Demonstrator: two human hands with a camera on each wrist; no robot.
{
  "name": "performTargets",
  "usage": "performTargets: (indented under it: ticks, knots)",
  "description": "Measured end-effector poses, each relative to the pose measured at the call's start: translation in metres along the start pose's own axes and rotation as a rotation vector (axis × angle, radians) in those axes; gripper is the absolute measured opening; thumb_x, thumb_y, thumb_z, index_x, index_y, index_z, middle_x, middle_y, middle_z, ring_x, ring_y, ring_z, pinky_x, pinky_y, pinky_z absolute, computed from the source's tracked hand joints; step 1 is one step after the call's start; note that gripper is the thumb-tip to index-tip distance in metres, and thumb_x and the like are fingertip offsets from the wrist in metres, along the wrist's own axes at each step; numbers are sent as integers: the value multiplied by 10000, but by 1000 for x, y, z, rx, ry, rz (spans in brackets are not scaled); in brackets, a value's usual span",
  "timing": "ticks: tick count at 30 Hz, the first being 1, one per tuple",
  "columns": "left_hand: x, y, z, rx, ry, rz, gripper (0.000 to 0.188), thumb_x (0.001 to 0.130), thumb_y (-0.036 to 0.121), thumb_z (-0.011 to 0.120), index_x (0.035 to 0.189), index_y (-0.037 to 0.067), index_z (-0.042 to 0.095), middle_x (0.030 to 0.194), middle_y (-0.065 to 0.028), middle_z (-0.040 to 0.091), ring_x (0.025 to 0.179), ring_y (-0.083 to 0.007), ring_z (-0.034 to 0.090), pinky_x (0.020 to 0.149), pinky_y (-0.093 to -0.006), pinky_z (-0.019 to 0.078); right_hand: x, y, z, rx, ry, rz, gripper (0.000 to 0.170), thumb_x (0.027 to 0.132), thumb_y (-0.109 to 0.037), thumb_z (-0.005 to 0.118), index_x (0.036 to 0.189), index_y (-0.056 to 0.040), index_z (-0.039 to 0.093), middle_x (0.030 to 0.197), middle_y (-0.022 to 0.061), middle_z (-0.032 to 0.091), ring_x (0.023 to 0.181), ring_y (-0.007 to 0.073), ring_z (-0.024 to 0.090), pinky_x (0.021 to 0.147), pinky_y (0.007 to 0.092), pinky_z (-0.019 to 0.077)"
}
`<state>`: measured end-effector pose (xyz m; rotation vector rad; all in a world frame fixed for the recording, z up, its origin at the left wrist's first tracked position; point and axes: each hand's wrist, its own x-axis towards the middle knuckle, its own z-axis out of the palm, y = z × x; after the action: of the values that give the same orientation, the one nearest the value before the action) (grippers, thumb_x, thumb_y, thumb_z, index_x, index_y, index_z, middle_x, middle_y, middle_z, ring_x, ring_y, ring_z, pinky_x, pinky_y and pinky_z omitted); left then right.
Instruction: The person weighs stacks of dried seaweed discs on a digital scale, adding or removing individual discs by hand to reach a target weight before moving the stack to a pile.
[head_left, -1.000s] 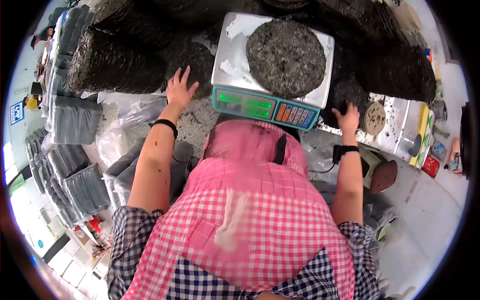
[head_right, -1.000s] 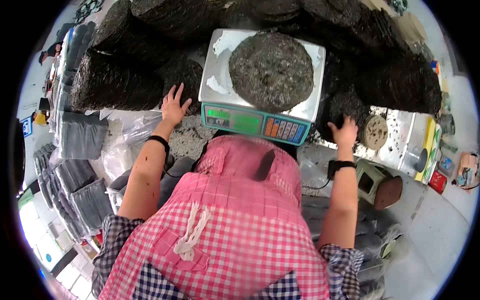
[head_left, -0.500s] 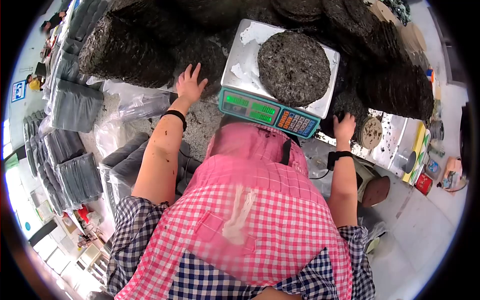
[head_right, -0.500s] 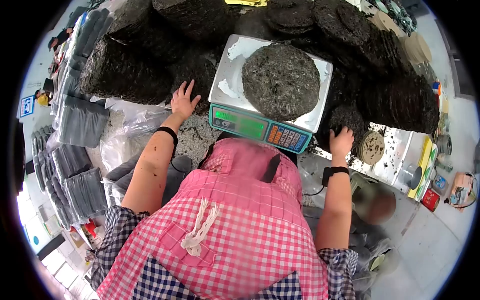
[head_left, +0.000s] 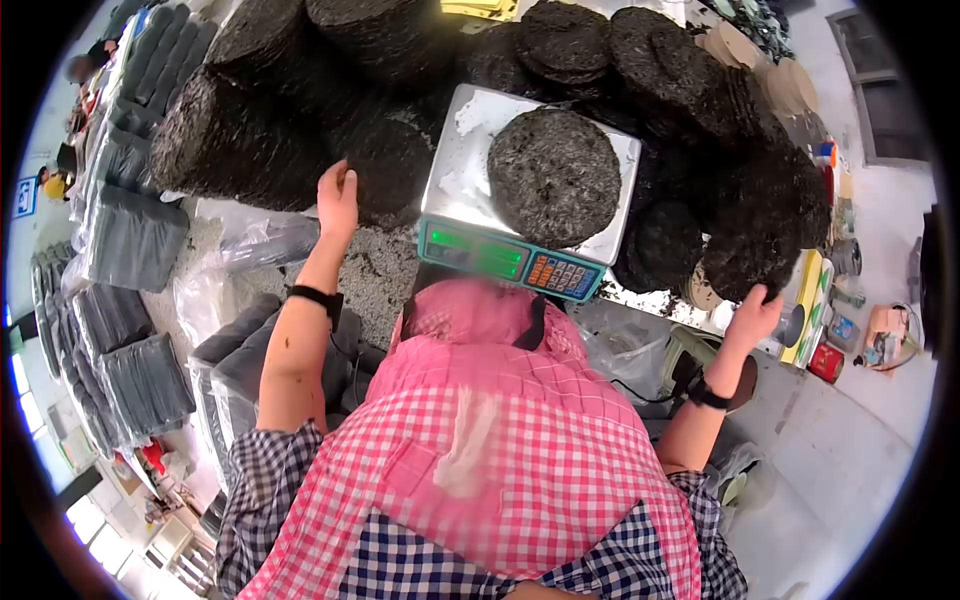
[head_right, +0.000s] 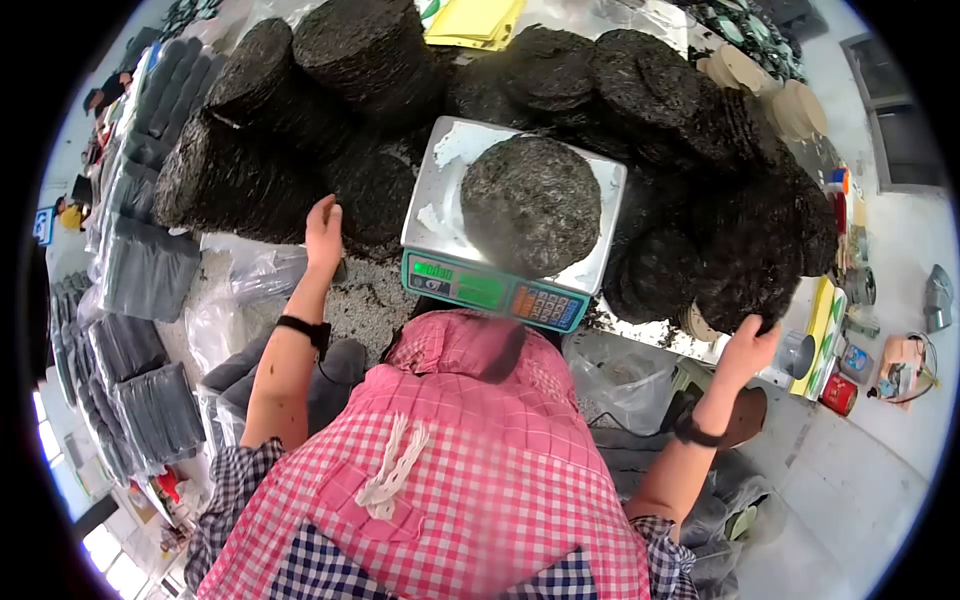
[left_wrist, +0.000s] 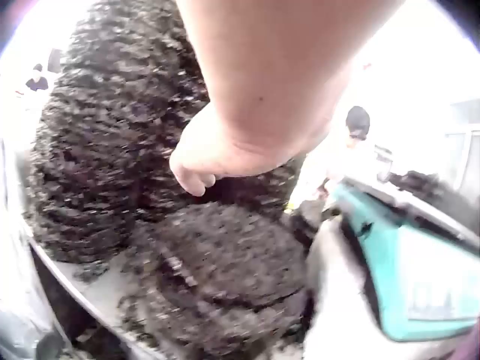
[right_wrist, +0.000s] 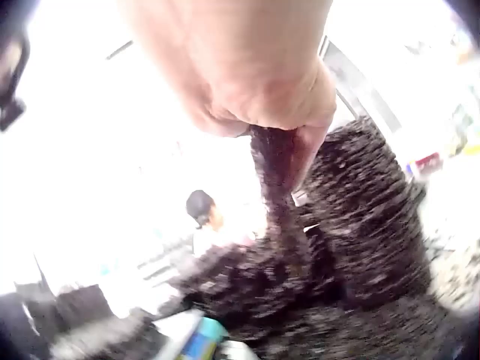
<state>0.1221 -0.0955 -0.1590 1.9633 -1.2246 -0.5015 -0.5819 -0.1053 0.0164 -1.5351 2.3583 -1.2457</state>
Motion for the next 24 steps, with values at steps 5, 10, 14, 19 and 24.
performTargets:
  ticks: [5,10,14,19,24]
  knots:
    - [-15,215,33,-744,-464,6,603,1063,337,565,1540,18,379,1492,-177,518,1297,-265,570,1051,-378,490,-23,-71,66,-34,-559,-282,320,936,-124,652,1211,39,658,1221,198,702,1179,311,642,997,404,501]
    - [-24,277,86,-598,-486,73,732,876,130,813,1489,1,435,1477,-211,514,1371,-309,491,1115,-424,426,-31,-184,132,1289,-933,897,278,943,-119,732,1175,34,709,1147,105,734,1035,180,679,887,348,532]
    - [-23,279,84,-298,-524,134,662,901,111,767,1480,13,462,1543,-227,451,1452,-362,427,1185,-479,358,-43,-149,184,739,-835,476,390,915,-213,797,1181,60,712,1050,76,761,889,147,687,828,327,541]
    - [-36,282,127,216,-260,789,614,933,258,699,1510,151,518,1588,-119,468,1476,-320,418,1234,-500,298,-60,-165,195,315,-566,21,310,924,-247,758,1028,43,724,902,218,759,855,335,752,768,404,566]
    - [-42,262,152,534,-317,798,556,1014,334,572,1544,187,495,1640,-86,417,1519,-280,369,1271,-479,218,-102,-195,181,177,-310,-598,182,886,-99,693,1050,-21,676,920,201,707,831,407,695,757,460,570]
